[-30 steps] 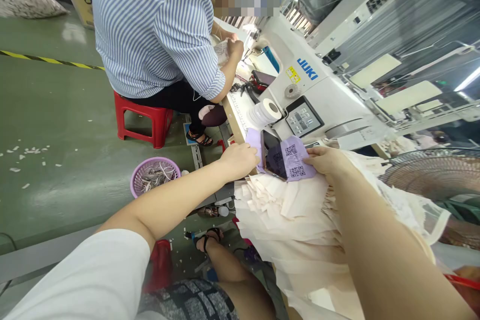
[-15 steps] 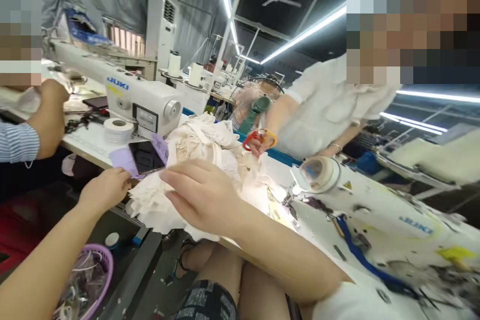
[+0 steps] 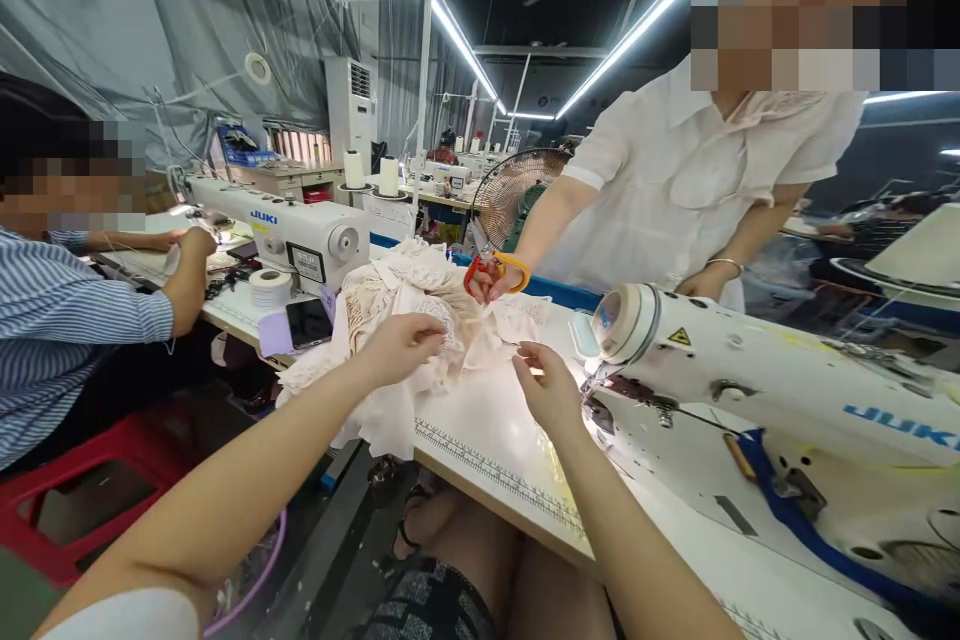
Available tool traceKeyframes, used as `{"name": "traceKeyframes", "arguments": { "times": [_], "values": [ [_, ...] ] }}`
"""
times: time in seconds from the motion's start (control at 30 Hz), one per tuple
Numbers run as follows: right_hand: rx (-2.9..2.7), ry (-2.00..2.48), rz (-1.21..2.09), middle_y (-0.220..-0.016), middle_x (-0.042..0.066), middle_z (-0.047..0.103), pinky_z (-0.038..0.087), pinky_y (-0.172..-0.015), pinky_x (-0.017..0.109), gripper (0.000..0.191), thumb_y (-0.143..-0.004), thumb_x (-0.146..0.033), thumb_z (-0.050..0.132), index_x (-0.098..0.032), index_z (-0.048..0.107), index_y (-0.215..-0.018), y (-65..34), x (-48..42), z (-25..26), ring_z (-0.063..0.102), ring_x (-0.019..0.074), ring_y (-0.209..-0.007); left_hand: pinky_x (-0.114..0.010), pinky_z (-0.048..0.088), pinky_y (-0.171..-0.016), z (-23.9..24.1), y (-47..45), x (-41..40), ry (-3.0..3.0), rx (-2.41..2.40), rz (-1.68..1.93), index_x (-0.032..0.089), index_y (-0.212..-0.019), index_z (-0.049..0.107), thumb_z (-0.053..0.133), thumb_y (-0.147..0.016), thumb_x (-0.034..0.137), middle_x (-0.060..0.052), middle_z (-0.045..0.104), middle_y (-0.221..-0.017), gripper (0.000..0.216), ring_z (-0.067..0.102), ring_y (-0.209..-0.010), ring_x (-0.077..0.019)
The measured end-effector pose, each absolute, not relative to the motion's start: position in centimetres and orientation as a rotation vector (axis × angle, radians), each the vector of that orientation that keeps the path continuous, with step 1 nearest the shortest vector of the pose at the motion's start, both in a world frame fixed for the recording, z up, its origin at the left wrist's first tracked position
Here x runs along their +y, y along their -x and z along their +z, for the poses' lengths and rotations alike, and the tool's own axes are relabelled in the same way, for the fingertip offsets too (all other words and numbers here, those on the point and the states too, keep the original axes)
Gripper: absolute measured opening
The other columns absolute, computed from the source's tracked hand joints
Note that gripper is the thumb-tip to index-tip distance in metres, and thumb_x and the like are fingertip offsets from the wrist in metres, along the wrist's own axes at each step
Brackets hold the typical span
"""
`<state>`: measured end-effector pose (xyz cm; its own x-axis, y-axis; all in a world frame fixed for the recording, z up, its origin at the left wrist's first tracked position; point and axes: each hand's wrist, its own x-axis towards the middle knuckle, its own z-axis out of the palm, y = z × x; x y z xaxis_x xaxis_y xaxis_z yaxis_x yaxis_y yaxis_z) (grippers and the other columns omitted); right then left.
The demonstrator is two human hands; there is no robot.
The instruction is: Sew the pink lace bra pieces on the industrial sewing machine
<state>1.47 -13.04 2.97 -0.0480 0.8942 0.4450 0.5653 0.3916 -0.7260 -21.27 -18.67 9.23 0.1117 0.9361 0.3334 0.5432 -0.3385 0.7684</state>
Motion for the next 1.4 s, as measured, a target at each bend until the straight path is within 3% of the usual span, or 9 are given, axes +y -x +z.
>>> {"name": "traceKeyframes", "arguments": {
  "times": [0.17,0.3,0.67,0.8,0.9,0.97,1.07,1.27,1.4],
  "values": [
    [-1.749,1.177,0.342,-0.122,0.016,0.051,0.042,-0.090,0.036,0.049,-0.079,-0.037,0.044,-0.007,0.048,-0.118,-0.1,-10.9,3.1,0.047,0.0228,-0.112,-0.019,0.041,-0.050,8.2,15.9,-13.4,-1.749,1.407,1.237,0.011,-0.085,0.059,0.054,-0.076,0.028,-0.003,0.058,-0.071,0.020,0.052,-0.060,-0.0112],
    [-1.794,1.074,0.329,-0.126,0.014,0.050,0.035,-0.100,0.036,0.050,-0.081,-0.035,0.042,-0.006,0.048,-0.122,1.0,-9.5,3.9,0.044,0.0219,-0.118,-0.019,0.037,-0.051,7.7,14.4,-10.8,-1.683,1.408,1.396,0.011,-0.072,0.052,0.053,-0.078,0.029,0.000,0.050,-0.063,0.019,0.046,-0.056,-0.0086],
    [-1.682,0.980,0.384,-0.097,0.013,0.062,0.044,-0.077,0.038,0.042,-0.077,-0.040,0.042,-0.012,0.058,-0.104,-0.2,-11.8,3.5,0.057,0.0230,-0.086,-0.026,0.044,-0.077,6.8,12.0,-14.1,-2.048,1.046,1.564,0.013,-0.071,0.061,0.057,-0.077,0.019,-0.006,0.057,-0.086,0.009,0.055,-0.086,-0.0143],
    [-1.606,0.985,0.523,-0.082,0.008,0.062,0.045,-0.069,0.033,0.034,-0.081,-0.042,0.043,-0.015,0.061,-0.090,-2.6,-15.0,2.8,0.057,0.0189,-0.075,-0.028,0.044,-0.081,6.6,11.2,-16.3,-2.356,0.865,1.611,0.014,-0.087,0.062,0.050,-0.086,0.015,-0.007,0.057,-0.088,0.012,0.055,-0.087,-0.0124],
    [-1.560,0.989,0.698,-0.075,0.005,0.061,0.047,-0.064,0.028,0.034,-0.085,-0.044,0.042,-0.016,0.061,-0.086,-4.6,-17.4,2.2,0.057,0.0152,-0.070,-0.032,0.043,-0.086,6.1,11.0,-17.0,-2.504,0.881,1.513,0.013,-0.100,0.057,0.056,-0.082,0.020,-0.009,0.057,-0.099,0.019,0.053,-0.098,-0.0161],
    [-1.479,0.994,0.859,-0.076,0.005,0.061,0.049,-0.061,0.027,0.034,-0.082,-0.047,0.047,-0.015,0.060,-0.088,-5.8,-18.6,1.7,0.057,0.0142,-0.068,-0.032,0.045,-0.084,5.6,11.0,-17.2,-2.526,0.910,1.262,0.013,-0.104,0.053,0.060,-0.080,0.026,-0.008,0.059,-0.098,0.028,0.055,-0.094,-0.0162],
    [-1.283,1.017,1.056,-0.071,0.003,0.058,0.048,-0.056,0.026,0.037,-0.073,-0.048,0.059,-0.015,0.054,-0.088,-7.2,-19.7,1.2,0.055,0.0130,-0.063,-0.027,0.047,-0.072,4.8,10.4,-17.9,-2.430,1.004,1.038,0.014,-0.099,0.049,0.055,-0.081,0.024,-0.004,0.059,-0.088,0.022,0.057,-0.081,-0.0133],
    [-1.220,0.986,1.091,-0.066,0.000,0.051,0.043,-0.055,0.023,0.037,-0.072,-0.049,0.062,-0.015,0.049,-0.077,-8.6,-21.2,1.4,0.048,0.0095,-0.059,-0.037,0.045,-0.070,2.8,8.9,-19.6,-2.723,1.212,0.963,0.011,-0.101,0.046,0.049,-0.075,0.023,-0.011,0.055,-0.096,0.028,0.053,-0.085,-0.0222],
    [-1.218,0.913,1.212,-0.065,-0.001,0.050,0.041,-0.055,0.021,0.038,-0.071,-0.050,0.064,-0.014,0.052,-0.075,-9.0,-22.2,1.8,0.047,0.0080,-0.059,-0.033,0.045,-0.070,3.0,11.1,-19.3,-2.373,1.476,1.063,0.014,-0.094,0.048,0.038,-0.075,0.015,-0.007,0.055,-0.088,0.022,0.053,-0.080,-0.0175]
  ]
}}
